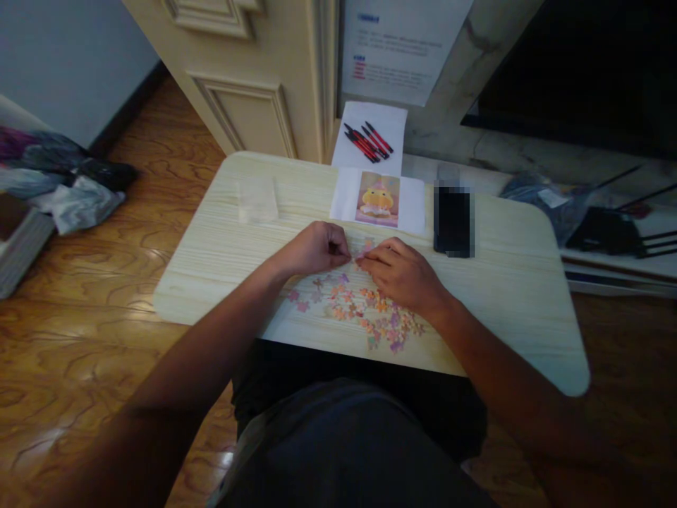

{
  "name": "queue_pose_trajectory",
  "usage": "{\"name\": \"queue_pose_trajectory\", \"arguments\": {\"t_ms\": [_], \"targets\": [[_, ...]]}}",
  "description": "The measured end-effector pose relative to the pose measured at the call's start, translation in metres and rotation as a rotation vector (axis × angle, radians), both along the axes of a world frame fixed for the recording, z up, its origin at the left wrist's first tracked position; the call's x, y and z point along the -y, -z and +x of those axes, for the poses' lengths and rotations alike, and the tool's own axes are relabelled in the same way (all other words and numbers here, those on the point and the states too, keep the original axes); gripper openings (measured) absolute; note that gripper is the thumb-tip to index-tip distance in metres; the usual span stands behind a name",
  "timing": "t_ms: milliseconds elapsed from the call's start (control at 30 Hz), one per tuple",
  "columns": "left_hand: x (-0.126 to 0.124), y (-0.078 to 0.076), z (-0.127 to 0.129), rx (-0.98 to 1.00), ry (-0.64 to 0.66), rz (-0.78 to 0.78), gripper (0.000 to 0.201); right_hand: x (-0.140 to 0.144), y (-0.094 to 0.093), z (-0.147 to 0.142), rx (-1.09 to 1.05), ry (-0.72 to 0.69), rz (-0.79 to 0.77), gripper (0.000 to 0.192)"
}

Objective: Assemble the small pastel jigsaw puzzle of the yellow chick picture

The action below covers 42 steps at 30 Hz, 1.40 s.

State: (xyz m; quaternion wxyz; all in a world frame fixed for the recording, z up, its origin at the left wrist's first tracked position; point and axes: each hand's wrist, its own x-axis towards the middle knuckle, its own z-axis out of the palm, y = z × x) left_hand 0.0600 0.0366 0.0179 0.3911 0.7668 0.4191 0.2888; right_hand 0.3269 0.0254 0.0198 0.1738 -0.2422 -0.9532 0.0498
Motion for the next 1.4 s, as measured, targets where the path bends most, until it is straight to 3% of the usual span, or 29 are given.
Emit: {"name": "queue_pose_trajectory", "arguments": {"t_ms": [400, 700, 833, 900, 1000, 1067, 1400], "targets": [[0.002, 0.006, 0.000, 0.042, -0.061, -0.046, 0.007, 0.000, -0.001, 0.000, 0.009, 0.007, 0.007, 0.033], [0.000, 0.003, -0.004, 0.057, -0.030, -0.054, 0.005, -0.009, 0.006, 0.006, -0.216, 0.027, -0.151, 0.025], [0.003, 0.003, -0.003, 0.076, -0.052, -0.059, 0.004, -0.016, 0.005, 0.015, -0.303, 0.127, -0.192, 0.024], [0.005, 0.003, -0.003, 0.079, -0.080, -0.070, 0.005, -0.019, 0.004, 0.020, -0.278, 0.171, -0.199, 0.035], [0.007, 0.001, -0.003, 0.046, -0.088, -0.074, 0.024, -0.020, 0.001, 0.025, -0.191, 0.171, -0.257, 0.066], [0.007, 0.000, -0.004, 0.017, -0.072, -0.069, 0.032, -0.019, -0.001, 0.026, -0.148, 0.160, -0.295, 0.074], [0.003, 0.008, -0.007, -0.026, -0.045, -0.009, 0.022, -0.020, 0.002, 0.017, -0.132, 0.143, -0.291, 0.066]]}}
